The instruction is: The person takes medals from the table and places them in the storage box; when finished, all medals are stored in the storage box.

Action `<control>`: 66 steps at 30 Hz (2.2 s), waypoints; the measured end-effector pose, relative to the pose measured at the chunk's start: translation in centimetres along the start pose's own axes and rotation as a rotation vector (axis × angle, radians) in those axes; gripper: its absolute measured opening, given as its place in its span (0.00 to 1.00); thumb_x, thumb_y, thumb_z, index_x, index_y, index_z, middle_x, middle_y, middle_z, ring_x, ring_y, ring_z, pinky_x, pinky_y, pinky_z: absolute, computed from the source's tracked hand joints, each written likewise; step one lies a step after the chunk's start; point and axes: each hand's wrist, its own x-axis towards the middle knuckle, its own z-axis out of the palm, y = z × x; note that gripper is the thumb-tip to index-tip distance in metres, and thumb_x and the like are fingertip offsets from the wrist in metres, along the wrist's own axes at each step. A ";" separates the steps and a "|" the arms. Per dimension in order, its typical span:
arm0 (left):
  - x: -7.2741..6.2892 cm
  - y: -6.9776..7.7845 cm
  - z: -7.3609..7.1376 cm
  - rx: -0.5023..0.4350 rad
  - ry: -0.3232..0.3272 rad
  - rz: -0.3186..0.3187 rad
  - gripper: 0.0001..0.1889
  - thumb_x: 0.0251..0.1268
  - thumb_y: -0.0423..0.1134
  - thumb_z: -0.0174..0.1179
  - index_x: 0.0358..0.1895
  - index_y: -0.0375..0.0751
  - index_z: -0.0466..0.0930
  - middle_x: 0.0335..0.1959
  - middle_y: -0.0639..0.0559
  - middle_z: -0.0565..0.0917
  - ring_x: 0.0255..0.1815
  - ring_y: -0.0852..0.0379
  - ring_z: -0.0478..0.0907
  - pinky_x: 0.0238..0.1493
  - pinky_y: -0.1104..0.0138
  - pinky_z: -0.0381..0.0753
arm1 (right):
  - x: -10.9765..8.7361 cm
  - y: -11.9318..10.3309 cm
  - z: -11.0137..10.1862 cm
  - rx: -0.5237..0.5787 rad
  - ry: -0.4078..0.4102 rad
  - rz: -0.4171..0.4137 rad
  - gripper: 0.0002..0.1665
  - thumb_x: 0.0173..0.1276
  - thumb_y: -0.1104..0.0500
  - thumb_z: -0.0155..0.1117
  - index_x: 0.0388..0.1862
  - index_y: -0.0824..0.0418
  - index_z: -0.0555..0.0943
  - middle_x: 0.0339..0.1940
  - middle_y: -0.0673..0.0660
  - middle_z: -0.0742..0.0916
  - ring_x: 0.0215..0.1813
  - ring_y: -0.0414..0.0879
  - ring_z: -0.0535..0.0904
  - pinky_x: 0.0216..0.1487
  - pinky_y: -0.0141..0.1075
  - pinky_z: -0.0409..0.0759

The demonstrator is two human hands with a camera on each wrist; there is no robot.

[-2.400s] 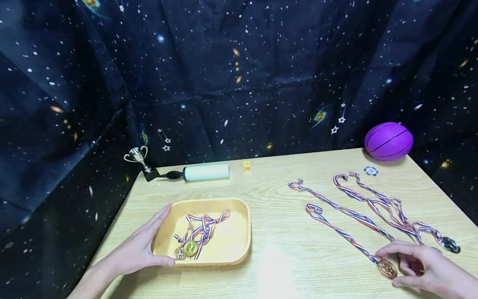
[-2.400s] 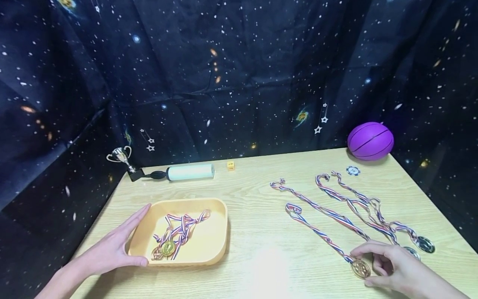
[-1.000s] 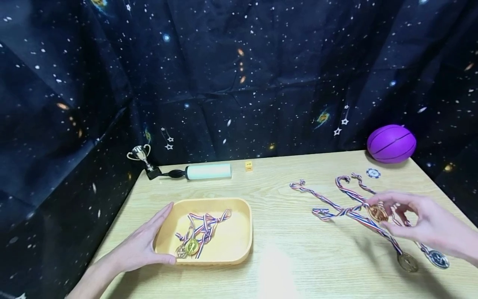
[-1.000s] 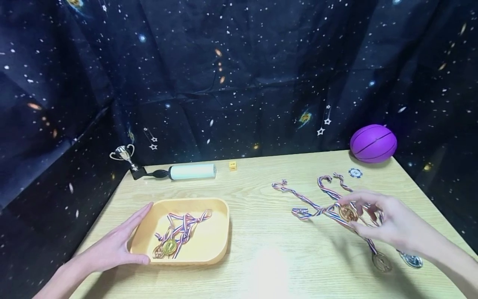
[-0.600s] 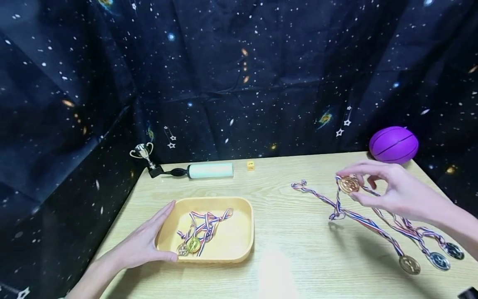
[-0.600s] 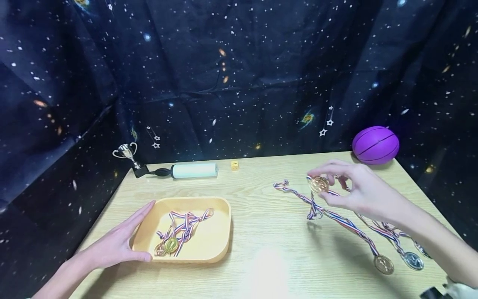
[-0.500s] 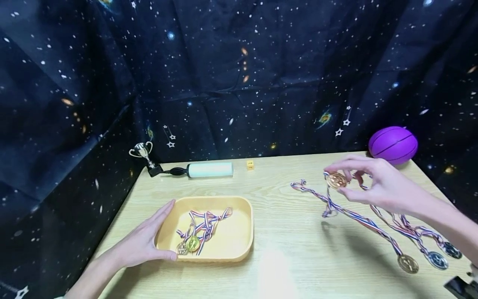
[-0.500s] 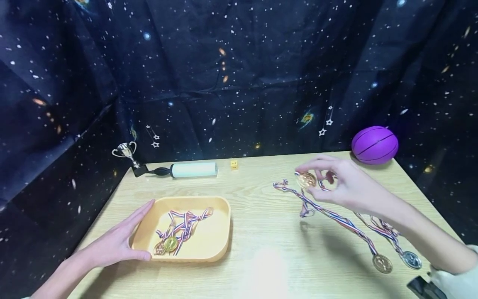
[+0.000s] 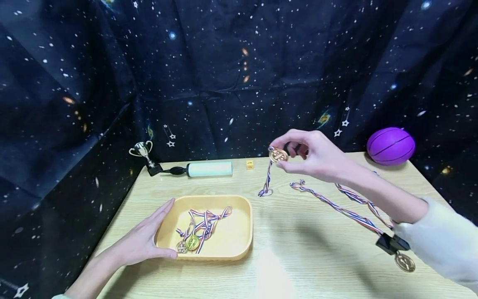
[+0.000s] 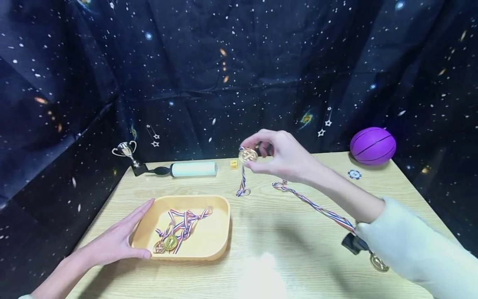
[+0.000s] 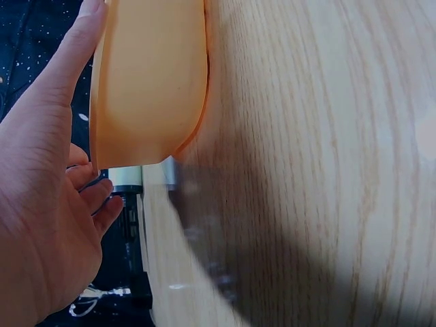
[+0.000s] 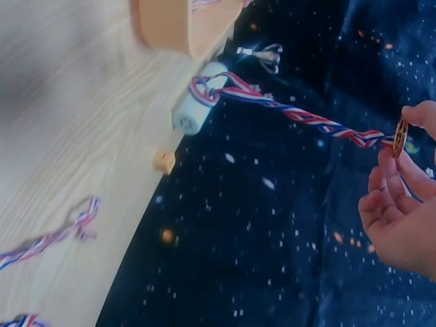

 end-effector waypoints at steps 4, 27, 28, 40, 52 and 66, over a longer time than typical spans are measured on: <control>0.0 0.1 0.0 -0.003 -0.003 0.000 0.75 0.43 0.72 0.80 0.89 0.45 0.41 0.88 0.43 0.51 0.83 0.35 0.56 0.72 0.83 0.41 | 1.7 -0.5 1.7 0.034 -0.014 0.045 0.20 0.63 0.58 0.80 0.55 0.54 0.90 0.38 0.51 0.88 0.35 0.48 0.78 0.34 0.36 0.74; 0.0 -0.1 -0.1 -0.006 -0.005 0.007 0.75 0.44 0.72 0.79 0.89 0.46 0.40 0.88 0.42 0.50 0.83 0.35 0.55 0.73 0.82 0.41 | 5.2 -2.0 13.3 0.111 -0.190 0.084 0.21 0.64 0.50 0.82 0.53 0.57 0.90 0.44 0.47 0.88 0.32 0.45 0.79 0.31 0.33 0.75; 0.0 -0.1 -0.1 -0.007 -0.005 0.007 0.75 0.44 0.72 0.79 0.89 0.46 0.40 0.88 0.41 0.50 0.83 0.35 0.55 0.73 0.82 0.41 | 5.3 -2.1 13.5 0.115 -0.186 0.078 0.21 0.64 0.50 0.82 0.53 0.56 0.90 0.44 0.47 0.88 0.32 0.45 0.79 0.31 0.33 0.75; 0.1 0.0 0.0 0.002 -0.005 0.009 0.75 0.44 0.72 0.79 0.89 0.46 0.40 0.88 0.42 0.50 0.83 0.35 0.56 0.73 0.82 0.41 | 7.1 -4.4 11.9 0.156 -0.090 -0.012 0.19 0.65 0.51 0.82 0.51 0.57 0.90 0.40 0.46 0.88 0.35 0.43 0.81 0.35 0.33 0.76; 0.1 -0.1 -0.1 -0.001 0.000 0.016 0.75 0.44 0.71 0.80 0.89 0.45 0.40 0.88 0.40 0.50 0.84 0.35 0.55 0.74 0.82 0.40 | 6.9 -5.3 10.8 0.182 -0.085 0.019 0.18 0.64 0.51 0.82 0.50 0.54 0.90 0.41 0.46 0.88 0.34 0.44 0.81 0.33 0.34 0.74; 0.1 0.1 -0.2 0.002 -0.009 0.002 0.75 0.44 0.72 0.79 0.89 0.45 0.39 0.88 0.41 0.50 0.84 0.35 0.55 0.75 0.78 0.42 | 5.3 -2.8 15.5 0.025 -0.113 0.107 0.22 0.62 0.47 0.82 0.51 0.56 0.89 0.41 0.46 0.87 0.27 0.40 0.75 0.28 0.32 0.71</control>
